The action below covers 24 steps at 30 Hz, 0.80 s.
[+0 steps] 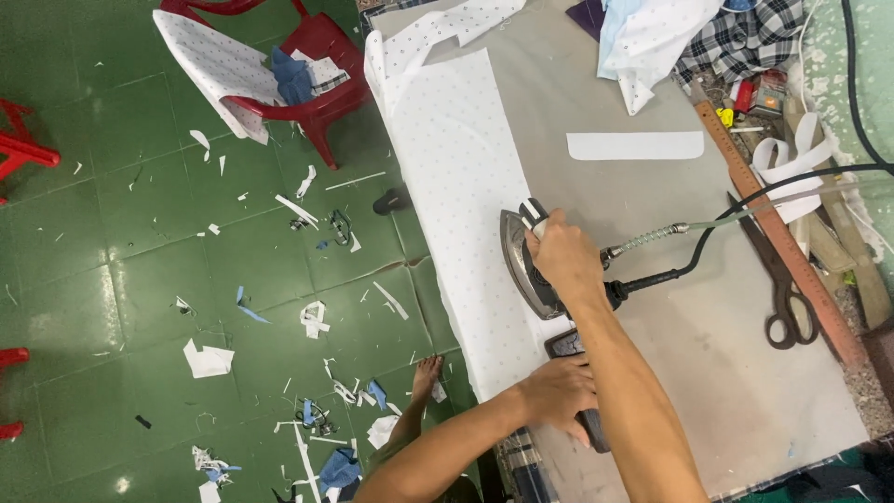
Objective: The person irons a long strip of white patterned fabric on a work table using a steam iron and a black pressing block. They repeatedly smooth the fabric, press it with the block, and move the iron along the length of the strip.
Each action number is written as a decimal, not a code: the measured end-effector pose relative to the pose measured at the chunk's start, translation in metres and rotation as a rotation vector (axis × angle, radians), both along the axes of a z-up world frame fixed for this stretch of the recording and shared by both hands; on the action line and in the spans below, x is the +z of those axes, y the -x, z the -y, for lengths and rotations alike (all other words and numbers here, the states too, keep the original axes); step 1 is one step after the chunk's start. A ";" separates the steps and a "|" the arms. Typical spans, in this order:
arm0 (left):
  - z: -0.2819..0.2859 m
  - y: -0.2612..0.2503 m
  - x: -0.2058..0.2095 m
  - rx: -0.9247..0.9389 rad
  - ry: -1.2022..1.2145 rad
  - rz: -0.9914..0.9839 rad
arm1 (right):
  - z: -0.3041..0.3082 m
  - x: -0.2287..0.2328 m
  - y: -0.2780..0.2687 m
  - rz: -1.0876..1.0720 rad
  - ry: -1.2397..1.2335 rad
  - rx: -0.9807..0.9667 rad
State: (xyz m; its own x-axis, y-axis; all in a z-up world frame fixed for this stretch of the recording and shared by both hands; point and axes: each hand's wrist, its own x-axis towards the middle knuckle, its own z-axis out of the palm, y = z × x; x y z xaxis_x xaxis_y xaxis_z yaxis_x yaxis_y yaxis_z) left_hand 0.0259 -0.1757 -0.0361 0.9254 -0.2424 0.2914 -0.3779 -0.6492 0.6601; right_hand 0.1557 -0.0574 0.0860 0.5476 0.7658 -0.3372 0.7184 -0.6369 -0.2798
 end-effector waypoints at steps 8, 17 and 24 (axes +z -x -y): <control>0.003 0.001 0.000 0.057 -0.036 0.049 | 0.009 0.018 0.005 -0.185 -0.035 -0.071; 0.002 0.003 0.003 0.067 0.083 0.083 | 0.014 0.032 0.015 -0.142 -0.002 -0.095; 0.009 -0.010 -0.024 -0.003 0.000 -0.014 | 0.013 0.036 0.019 -0.109 0.035 -0.139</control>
